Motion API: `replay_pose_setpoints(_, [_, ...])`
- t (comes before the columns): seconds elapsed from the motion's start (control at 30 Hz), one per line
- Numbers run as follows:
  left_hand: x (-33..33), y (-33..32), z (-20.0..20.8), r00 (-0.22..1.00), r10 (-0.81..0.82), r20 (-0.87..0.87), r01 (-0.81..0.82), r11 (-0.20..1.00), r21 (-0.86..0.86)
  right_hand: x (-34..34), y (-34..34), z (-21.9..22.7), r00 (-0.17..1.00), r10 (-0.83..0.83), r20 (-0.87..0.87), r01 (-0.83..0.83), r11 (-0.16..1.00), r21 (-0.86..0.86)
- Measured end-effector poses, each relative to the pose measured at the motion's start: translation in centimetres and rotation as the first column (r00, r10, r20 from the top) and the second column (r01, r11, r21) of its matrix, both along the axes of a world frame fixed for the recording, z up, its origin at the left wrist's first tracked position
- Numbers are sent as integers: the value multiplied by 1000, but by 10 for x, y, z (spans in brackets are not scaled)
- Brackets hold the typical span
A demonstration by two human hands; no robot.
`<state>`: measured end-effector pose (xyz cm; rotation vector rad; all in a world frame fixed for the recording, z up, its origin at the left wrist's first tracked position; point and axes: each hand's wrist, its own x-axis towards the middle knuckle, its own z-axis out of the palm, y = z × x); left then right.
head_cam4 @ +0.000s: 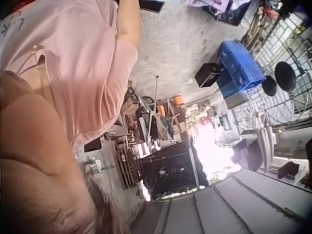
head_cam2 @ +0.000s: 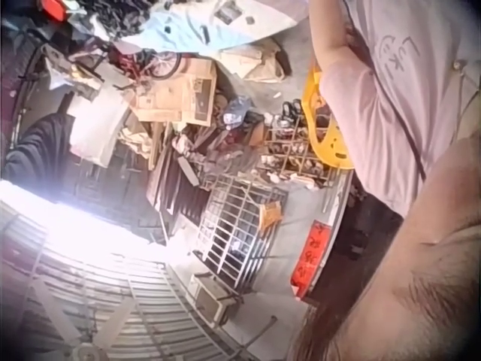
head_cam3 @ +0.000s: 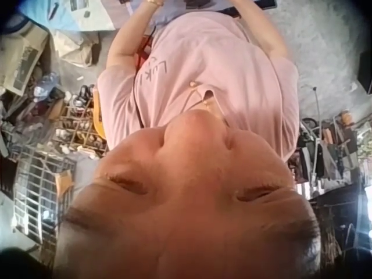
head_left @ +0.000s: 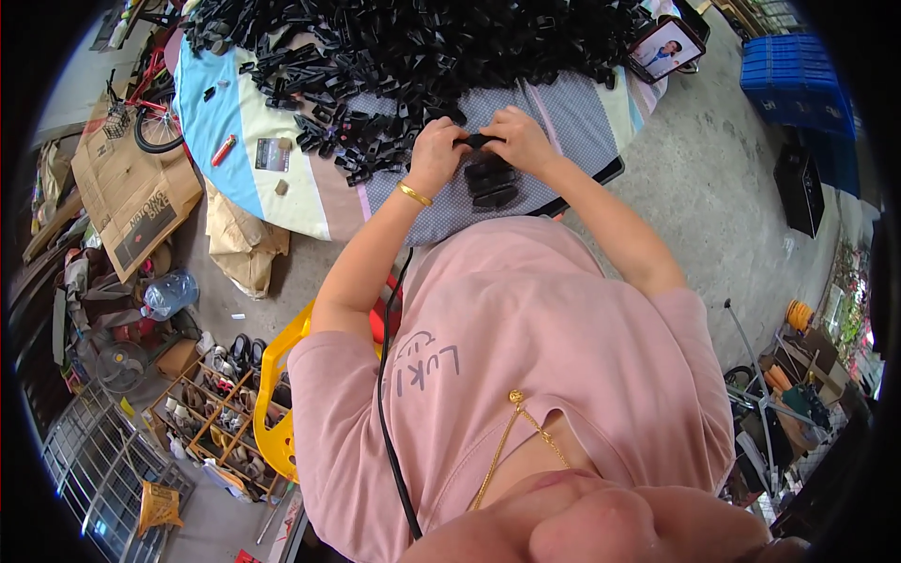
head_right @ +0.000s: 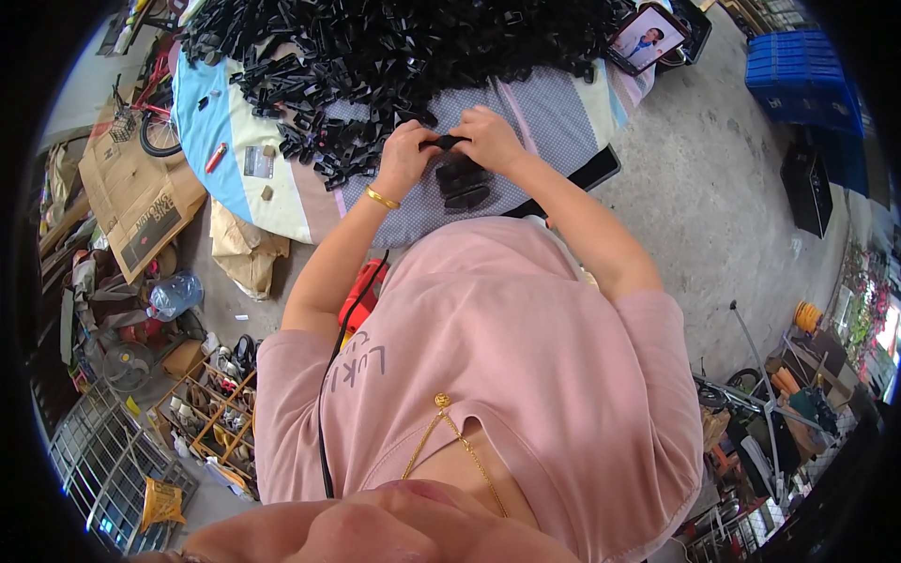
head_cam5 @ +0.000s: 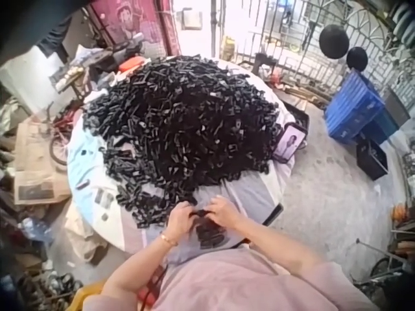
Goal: Sorting and organizing small black plastic components on a workstation table.
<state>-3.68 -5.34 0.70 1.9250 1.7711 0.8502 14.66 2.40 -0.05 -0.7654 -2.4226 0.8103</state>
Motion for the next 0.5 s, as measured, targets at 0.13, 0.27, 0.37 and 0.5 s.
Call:
replay_pose_setpoints(0.13, [-3,-11,5,994,-111,-7,110,992,-65,1,10,17,949,205,240,-144,958,-250])
replay_pose_setpoints(0.27, [-13,-8,22,980,-186,74,196,966,-166,-2,15,11,984,49,172,7,950,-312])
replay_pose_setpoints(0.37, [-37,15,42,961,187,204,-167,980,-113,-26,11,10,983,-182,7,182,981,-64])
replay_pose_setpoints(0.5, [-109,66,9,792,610,31,-611,792,28,-65,2,9,958,-279,74,275,960,52])
